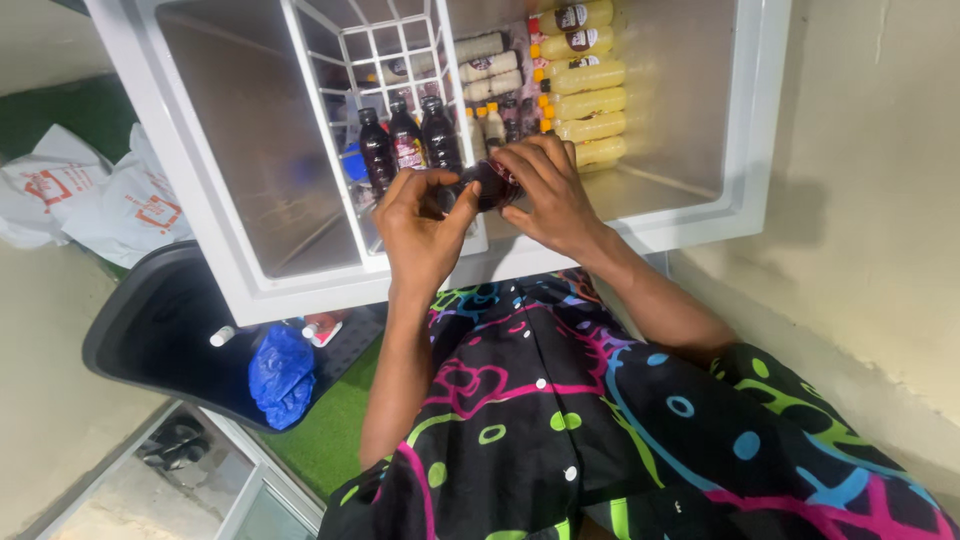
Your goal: The person organizes bottles inside a top-loading freezer. They repeatedly pick up bottles of various colors and sizes, move them around, and place them into a wire rack or on the freezer floor. The person handles both dark-colored and light-colored bottles throughout the clip.
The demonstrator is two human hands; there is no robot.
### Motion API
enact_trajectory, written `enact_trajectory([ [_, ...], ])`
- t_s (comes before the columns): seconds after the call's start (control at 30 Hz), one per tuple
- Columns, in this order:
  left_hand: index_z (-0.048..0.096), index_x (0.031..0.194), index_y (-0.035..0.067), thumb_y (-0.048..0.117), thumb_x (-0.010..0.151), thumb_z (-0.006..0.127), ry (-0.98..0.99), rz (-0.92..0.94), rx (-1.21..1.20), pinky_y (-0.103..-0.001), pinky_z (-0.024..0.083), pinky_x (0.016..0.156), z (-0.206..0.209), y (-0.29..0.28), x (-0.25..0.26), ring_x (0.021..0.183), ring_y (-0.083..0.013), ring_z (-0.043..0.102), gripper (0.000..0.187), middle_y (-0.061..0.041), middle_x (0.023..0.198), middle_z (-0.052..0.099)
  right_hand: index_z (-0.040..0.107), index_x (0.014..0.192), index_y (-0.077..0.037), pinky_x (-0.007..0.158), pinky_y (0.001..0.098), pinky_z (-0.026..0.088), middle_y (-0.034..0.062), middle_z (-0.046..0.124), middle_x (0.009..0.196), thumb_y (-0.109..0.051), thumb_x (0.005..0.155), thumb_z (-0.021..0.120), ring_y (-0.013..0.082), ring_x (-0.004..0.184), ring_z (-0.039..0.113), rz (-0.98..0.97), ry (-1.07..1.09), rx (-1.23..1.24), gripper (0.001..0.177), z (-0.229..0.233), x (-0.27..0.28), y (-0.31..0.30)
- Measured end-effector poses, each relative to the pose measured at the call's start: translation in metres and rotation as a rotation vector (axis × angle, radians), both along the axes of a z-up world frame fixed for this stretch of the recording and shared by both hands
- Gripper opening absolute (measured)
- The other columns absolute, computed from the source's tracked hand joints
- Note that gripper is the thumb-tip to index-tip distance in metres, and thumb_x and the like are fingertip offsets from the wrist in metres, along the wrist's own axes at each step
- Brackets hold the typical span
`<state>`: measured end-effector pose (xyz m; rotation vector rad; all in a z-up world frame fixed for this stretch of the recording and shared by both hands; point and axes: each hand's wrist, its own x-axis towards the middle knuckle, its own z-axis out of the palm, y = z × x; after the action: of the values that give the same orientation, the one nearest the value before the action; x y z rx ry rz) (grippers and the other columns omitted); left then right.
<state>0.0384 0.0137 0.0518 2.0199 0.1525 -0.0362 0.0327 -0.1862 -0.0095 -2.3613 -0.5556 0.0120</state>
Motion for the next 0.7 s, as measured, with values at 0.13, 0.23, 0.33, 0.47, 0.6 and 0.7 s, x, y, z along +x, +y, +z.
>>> enact_trajectory([
  [0.13, 0.068, 0.122, -0.002, 0.018, 0.087, 0.085, 0.066, 0.076, -0.105, -0.029, 0.052, 0.060, -0.049, -0.039, 0.009, 0.066, -0.0139, 0.066, 0.043, -0.010, 0.096, 0.073, 0.057, 0.135, -0.001, 0.103, 0.0463, 0.039, 0.0138, 0.059, 0.133, -0.015, 0.072, 0.090, 0.0335, 0.120, 0.052, 0.089, -0.004, -0.078, 0.072, -0.053, 0.033, -0.060],
  [0.23, 0.060, 0.133, -0.003, 0.015, 0.096, 0.078, -0.006, 0.097, 0.010, -0.034, 0.057, 0.077, -0.086, -0.058, -0.014, 0.092, -0.0231, 0.071, 0.045, -0.018, 0.119, 0.068, 0.058, 0.133, 0.001, 0.102, 0.0462, 0.040, 0.0137, 0.059, 0.128, -0.019, 0.078, 0.091, 0.0328, 0.116, 0.052, 0.108, 0.047, -0.150, 0.067, -0.124, 0.073, -0.100],
  [0.33, 0.059, 0.131, -0.005, 0.010, 0.098, 0.074, -0.159, 0.121, 0.289, -0.047, 0.050, 0.102, -0.120, -0.069, -0.052, 0.117, -0.0379, 0.062, 0.039, -0.021, 0.127, 0.063, 0.063, 0.128, 0.000, 0.103, 0.0450, 0.040, 0.0151, 0.061, 0.125, -0.017, 0.078, 0.089, 0.0339, 0.117, 0.051, 0.125, 0.078, -0.310, 0.059, -0.209, 0.117, -0.140],
  [0.47, 0.056, 0.130, -0.006, 0.009, 0.098, 0.070, -0.163, 0.181, 0.466, -0.053, 0.043, 0.111, -0.144, -0.073, -0.085, 0.130, -0.0455, 0.053, 0.038, -0.023, 0.130, 0.062, 0.064, 0.127, 0.002, 0.104, 0.0433, 0.039, 0.0173, 0.063, 0.121, -0.021, 0.078, 0.087, 0.0326, 0.117, 0.052, 0.159, 0.121, -0.564, 0.058, -0.326, 0.162, -0.177],
  [0.6, 0.054, 0.131, -0.006, 0.012, 0.098, 0.069, -0.136, 0.192, 0.504, -0.054, 0.042, 0.112, -0.148, -0.076, -0.091, 0.132, -0.0479, 0.051, 0.040, -0.025, 0.130, 0.061, 0.065, 0.127, 0.000, 0.100, 0.0444, 0.038, 0.0172, 0.064, 0.121, -0.019, 0.081, 0.079, 0.0327, 0.118, 0.052, 0.175, 0.176, -0.822, 0.052, -0.424, 0.183, -0.196],
  [0.7, 0.055, 0.130, -0.006, 0.013, 0.099, 0.068, -0.128, 0.195, 0.494, -0.053, 0.044, 0.110, -0.150, -0.076, -0.088, 0.131, -0.0470, 0.053, 0.039, -0.023, 0.127, 0.063, 0.063, 0.134, 0.000, 0.101, 0.0441, 0.037, 0.0161, 0.063, 0.125, -0.013, 0.081, 0.073, 0.0319, 0.119, 0.052, 0.159, 0.063, -0.906, 0.056, -0.464, 0.184, -0.200],
])
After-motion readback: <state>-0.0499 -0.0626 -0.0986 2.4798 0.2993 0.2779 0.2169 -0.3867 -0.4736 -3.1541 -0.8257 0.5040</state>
